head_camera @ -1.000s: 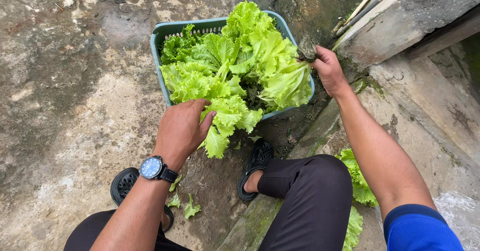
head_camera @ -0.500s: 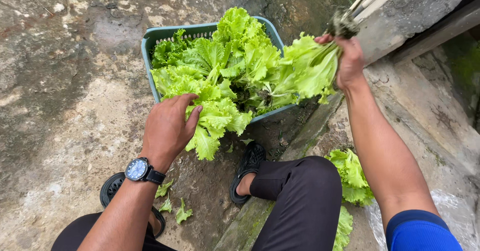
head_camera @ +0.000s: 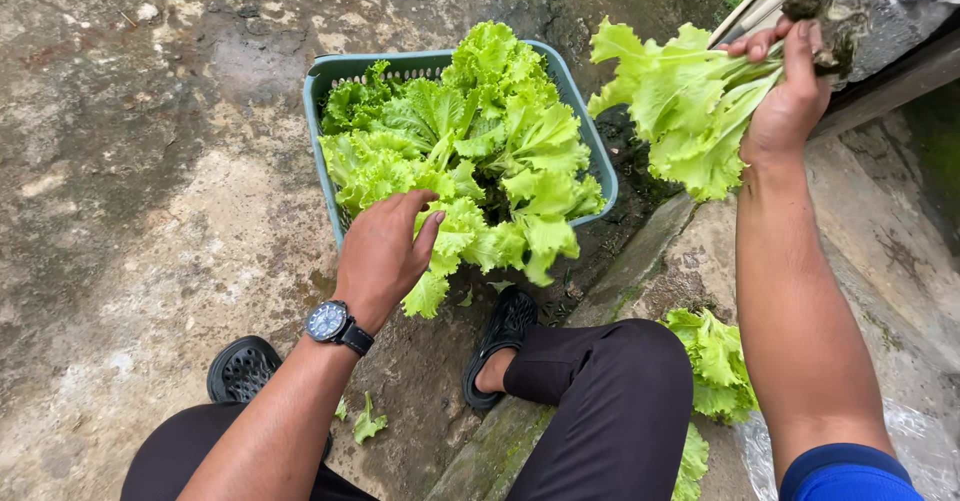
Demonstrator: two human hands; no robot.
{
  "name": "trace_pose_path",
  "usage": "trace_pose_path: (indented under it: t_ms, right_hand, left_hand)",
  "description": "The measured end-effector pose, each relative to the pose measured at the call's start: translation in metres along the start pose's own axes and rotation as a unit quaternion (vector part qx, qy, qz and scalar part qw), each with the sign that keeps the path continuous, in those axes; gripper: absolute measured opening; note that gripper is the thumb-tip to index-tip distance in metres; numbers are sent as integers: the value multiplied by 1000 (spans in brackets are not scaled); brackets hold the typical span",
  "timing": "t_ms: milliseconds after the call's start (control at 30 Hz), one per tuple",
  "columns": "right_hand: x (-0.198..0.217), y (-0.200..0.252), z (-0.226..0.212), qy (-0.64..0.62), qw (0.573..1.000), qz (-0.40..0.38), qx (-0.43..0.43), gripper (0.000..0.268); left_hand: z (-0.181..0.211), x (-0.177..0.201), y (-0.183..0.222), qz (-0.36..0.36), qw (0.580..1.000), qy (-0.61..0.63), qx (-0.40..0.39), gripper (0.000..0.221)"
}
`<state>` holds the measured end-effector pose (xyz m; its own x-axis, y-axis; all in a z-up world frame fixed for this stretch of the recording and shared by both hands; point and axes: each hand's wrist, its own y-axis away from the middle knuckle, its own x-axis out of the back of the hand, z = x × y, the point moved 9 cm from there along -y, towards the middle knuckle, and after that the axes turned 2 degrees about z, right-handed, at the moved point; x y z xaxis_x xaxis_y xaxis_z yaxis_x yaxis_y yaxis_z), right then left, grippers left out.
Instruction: The person sorts lettuce in a plastic basket by hand, removes damaged leaves, and places individual heads into plastic bags for packaging near a scale.
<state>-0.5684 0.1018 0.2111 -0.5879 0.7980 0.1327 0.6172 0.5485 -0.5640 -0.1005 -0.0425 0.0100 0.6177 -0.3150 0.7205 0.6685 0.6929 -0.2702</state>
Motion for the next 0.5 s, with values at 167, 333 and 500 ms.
trace_pose_path:
  t_ms: [167, 333, 500]
  right_hand:
    - [-68, 79, 27, -235, 927, -100, -274, 30]
    - [-145, 250, 35, -306, 831, -174, -431, 40]
    - [-174, 376, 58, -281, 761, -138, -568, 42]
  left_hand:
    - [30, 49, -7, 80, 991, 99, 36, 38]
    - [49, 76, 16, 79, 975, 191, 80, 38]
    - [72, 46, 63, -131, 952, 236, 147, 42]
